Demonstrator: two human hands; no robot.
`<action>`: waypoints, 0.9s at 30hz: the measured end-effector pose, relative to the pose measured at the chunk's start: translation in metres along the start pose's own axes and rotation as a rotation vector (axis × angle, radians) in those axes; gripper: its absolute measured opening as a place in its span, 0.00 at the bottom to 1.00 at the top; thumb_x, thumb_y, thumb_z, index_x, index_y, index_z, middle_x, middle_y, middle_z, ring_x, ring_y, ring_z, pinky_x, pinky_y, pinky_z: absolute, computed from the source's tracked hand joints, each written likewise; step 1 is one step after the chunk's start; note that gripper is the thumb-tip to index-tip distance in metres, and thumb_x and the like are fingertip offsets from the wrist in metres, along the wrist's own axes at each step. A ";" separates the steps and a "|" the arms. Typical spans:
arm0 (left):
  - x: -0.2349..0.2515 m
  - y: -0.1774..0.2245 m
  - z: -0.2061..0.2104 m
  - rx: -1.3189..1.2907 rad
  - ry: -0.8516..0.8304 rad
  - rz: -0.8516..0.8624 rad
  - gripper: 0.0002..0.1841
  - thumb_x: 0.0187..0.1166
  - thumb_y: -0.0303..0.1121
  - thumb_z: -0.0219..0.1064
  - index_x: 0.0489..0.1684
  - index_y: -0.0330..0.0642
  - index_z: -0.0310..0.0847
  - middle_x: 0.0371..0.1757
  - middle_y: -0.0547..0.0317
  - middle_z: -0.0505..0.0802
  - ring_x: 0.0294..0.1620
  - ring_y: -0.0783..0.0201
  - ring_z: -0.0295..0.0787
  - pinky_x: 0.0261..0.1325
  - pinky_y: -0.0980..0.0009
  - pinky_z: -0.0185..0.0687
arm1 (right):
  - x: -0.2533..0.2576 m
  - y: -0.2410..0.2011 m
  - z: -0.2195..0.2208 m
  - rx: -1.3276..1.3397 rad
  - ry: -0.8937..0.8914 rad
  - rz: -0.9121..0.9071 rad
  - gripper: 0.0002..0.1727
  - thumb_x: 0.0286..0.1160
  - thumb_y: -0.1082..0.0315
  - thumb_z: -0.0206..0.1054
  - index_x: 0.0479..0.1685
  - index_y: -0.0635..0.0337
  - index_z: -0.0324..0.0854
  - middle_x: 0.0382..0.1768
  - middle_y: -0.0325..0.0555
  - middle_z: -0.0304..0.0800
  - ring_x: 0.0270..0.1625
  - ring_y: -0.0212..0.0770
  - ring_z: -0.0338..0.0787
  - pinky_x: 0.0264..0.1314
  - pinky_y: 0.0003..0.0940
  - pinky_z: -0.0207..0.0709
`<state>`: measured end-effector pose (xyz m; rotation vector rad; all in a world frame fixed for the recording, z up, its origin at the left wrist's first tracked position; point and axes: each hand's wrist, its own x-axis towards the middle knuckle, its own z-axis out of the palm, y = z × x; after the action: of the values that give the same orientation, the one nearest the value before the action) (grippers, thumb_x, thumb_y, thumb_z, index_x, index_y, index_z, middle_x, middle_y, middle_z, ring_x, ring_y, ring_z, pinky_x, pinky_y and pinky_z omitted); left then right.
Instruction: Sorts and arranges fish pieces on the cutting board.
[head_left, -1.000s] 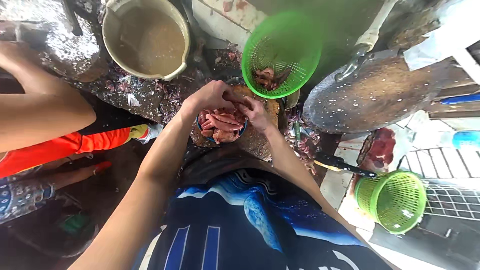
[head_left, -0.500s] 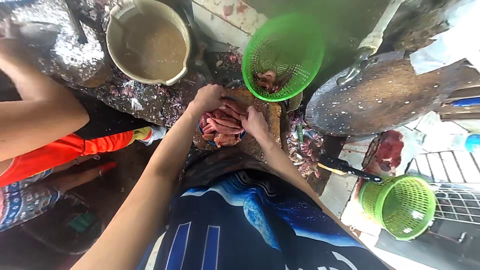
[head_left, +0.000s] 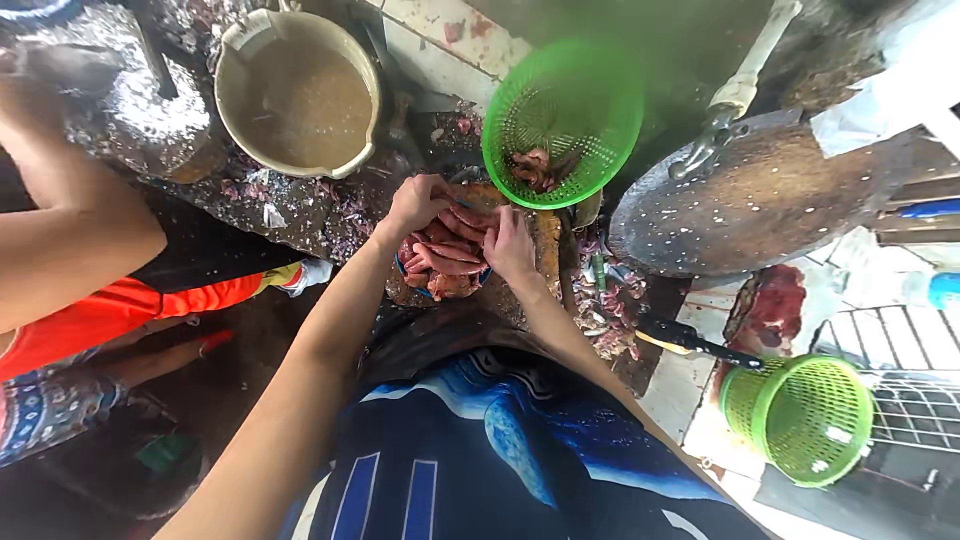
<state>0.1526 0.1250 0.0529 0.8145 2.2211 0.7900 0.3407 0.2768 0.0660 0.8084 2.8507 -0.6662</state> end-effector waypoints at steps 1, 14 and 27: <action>-0.001 0.001 0.000 0.051 0.015 -0.030 0.13 0.76 0.39 0.72 0.57 0.56 0.91 0.54 0.55 0.96 0.59 0.49 0.93 0.62 0.35 0.85 | 0.003 0.005 0.004 0.037 0.016 -0.081 0.28 0.76 0.61 0.63 0.78 0.54 0.74 0.74 0.59 0.80 0.75 0.57 0.83 0.71 0.55 0.82; -0.009 -0.001 0.012 0.221 0.058 -0.041 0.11 0.80 0.41 0.69 0.55 0.58 0.92 0.59 0.56 0.95 0.61 0.48 0.92 0.61 0.36 0.85 | 0.009 0.013 0.033 0.109 0.148 -0.268 0.16 0.80 0.68 0.65 0.62 0.58 0.89 0.58 0.54 0.91 0.62 0.50 0.91 0.66 0.47 0.87; -0.013 0.001 0.013 0.300 0.085 -0.084 0.12 0.80 0.42 0.70 0.56 0.55 0.91 0.62 0.51 0.91 0.54 0.45 0.92 0.54 0.37 0.87 | 0.003 0.006 0.031 0.046 0.130 -0.078 0.15 0.85 0.65 0.60 0.59 0.64 0.83 0.57 0.61 0.89 0.64 0.59 0.89 0.66 0.55 0.85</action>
<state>0.1704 0.1201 0.0499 0.8330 2.4698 0.4645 0.3410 0.2692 0.0352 0.7774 3.0080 -0.7165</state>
